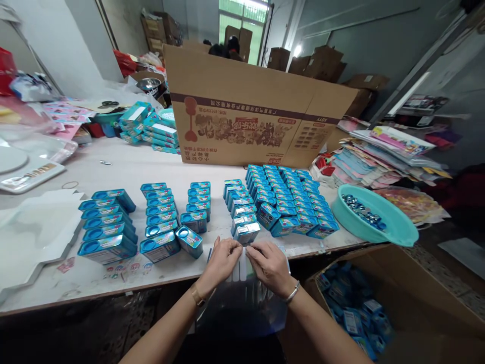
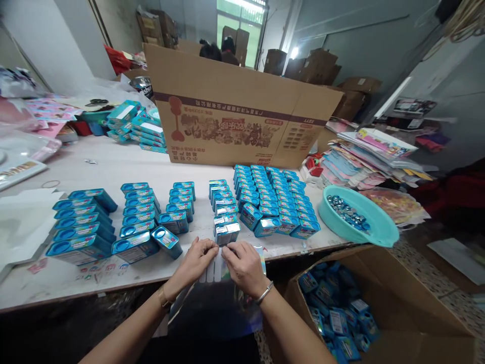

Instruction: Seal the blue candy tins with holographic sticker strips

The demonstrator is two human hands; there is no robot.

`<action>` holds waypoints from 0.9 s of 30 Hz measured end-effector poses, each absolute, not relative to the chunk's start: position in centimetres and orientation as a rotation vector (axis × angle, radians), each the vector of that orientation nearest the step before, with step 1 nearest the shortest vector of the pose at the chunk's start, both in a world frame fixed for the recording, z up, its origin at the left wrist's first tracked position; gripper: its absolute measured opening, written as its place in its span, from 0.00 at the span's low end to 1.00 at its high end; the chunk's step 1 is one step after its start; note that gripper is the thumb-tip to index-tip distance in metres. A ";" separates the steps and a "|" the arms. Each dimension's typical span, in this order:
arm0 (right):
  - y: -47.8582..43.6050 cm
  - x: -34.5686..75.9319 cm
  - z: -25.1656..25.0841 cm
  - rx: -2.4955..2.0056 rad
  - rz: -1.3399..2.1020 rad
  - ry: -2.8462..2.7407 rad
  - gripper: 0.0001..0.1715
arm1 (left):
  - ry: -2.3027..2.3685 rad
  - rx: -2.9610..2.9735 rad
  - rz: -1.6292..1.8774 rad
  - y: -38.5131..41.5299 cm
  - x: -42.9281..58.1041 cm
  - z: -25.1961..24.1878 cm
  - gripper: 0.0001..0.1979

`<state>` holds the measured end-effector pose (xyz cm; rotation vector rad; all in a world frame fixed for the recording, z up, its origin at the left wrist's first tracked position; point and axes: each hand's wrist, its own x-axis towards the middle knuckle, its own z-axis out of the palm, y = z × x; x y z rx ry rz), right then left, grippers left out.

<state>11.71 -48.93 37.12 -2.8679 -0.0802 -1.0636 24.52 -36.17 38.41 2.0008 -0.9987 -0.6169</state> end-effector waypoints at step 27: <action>-51.6 17.6 46.9 -2.222 -0.554 0.358 0.11 | -0.709 1.476 -0.724 -36.7 27.6 42.2 0.22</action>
